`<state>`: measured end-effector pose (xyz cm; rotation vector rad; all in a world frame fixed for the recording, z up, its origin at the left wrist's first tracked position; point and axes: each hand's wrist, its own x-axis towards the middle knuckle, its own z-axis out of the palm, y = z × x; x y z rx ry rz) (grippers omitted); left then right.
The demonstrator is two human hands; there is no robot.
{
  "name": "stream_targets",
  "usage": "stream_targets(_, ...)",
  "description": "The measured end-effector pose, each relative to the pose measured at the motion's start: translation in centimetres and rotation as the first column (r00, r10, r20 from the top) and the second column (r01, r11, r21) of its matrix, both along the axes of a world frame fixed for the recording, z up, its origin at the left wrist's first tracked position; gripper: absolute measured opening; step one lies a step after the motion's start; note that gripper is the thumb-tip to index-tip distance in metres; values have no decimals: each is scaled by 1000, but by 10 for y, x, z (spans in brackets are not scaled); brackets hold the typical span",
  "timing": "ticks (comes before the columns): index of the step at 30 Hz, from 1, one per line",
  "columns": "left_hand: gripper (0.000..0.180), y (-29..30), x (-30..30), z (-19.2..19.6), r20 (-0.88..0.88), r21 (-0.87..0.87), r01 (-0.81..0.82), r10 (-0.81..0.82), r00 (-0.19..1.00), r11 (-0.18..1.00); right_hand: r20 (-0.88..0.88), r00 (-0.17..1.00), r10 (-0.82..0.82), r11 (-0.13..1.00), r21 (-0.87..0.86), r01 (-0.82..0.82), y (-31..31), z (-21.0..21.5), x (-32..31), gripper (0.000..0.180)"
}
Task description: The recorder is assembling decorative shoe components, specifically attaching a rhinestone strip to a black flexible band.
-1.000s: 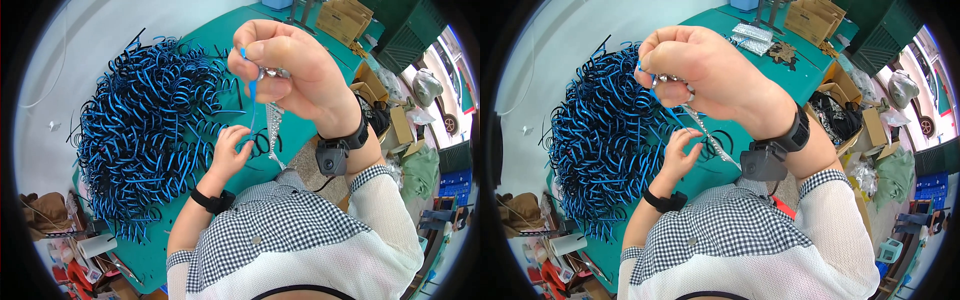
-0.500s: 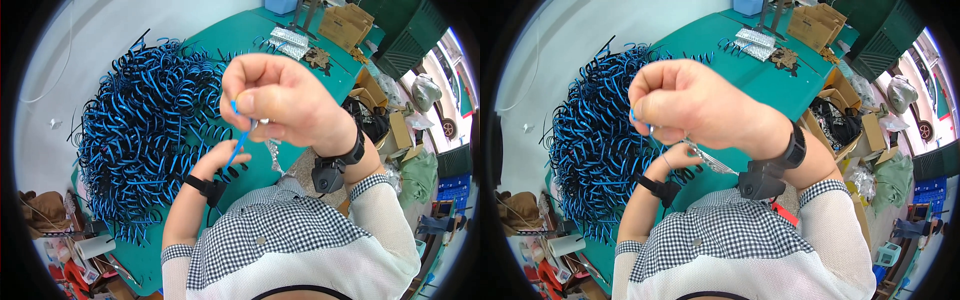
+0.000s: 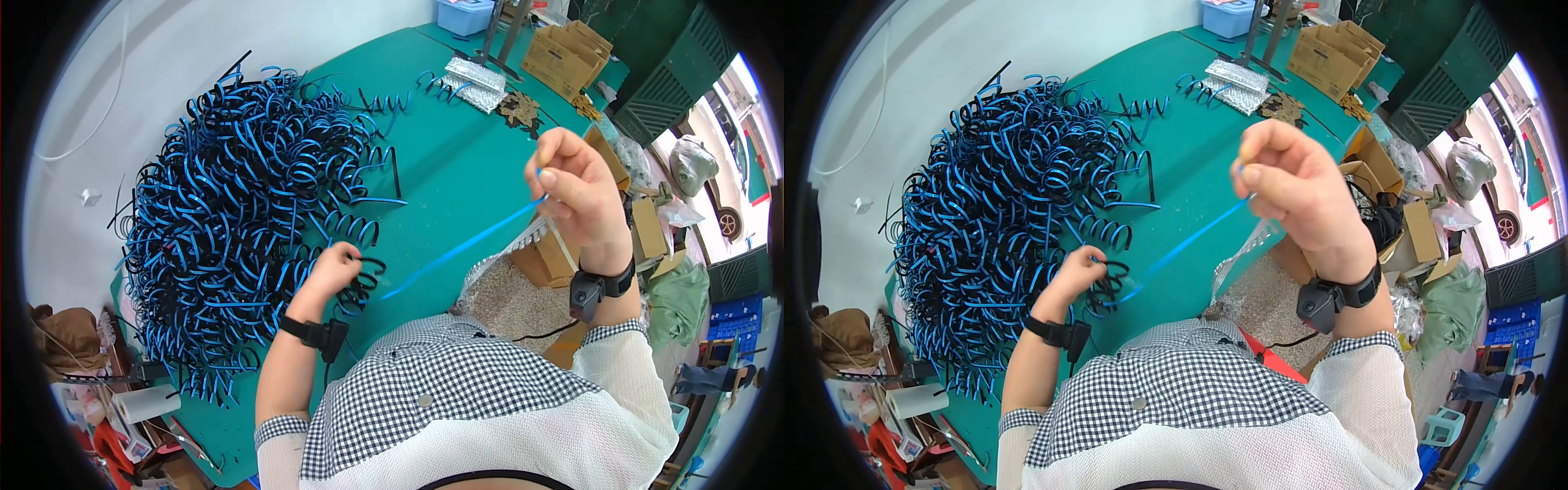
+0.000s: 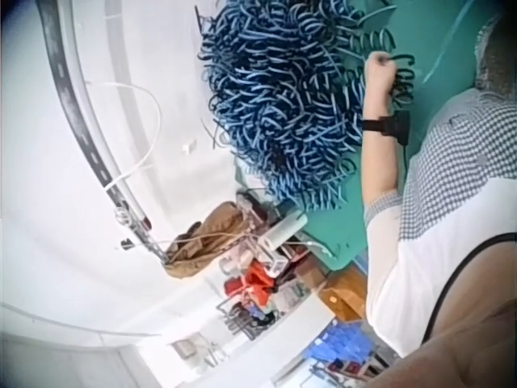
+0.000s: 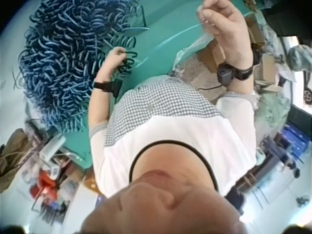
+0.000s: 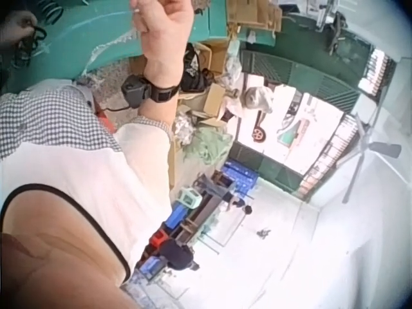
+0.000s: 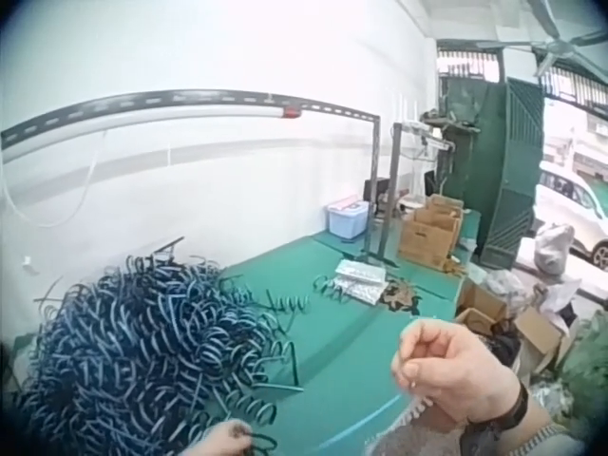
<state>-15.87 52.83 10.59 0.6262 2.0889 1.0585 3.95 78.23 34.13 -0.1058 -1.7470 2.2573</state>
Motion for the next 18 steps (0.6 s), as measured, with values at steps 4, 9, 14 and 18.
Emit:
stream_targets(4, 24, -13, -15, 42, 208, 402, -377, 318, 925, 835, -19, 971, -238, 971, 18, 239, 36, -17, 29, 21)
stream_targets(9, 22, -31, -31, 76, 456, 503, -680, 505, 733, 534, 66, 848, -526, 847, -48, 530, 90, -67, 70, 26)
stream_targets(14, 18, -44, -35, 95, 565, 610, -657, 337, 753, 443, 155, 725, -671, 710, -145, 689, 124, -104, 113, 28)
stream_targets(18, 16, -37, -26, 117, 483, 653, -596, 350, 803, 467, 189, 683, -706, 667, -147, 730, 154, -119, 133, 26)
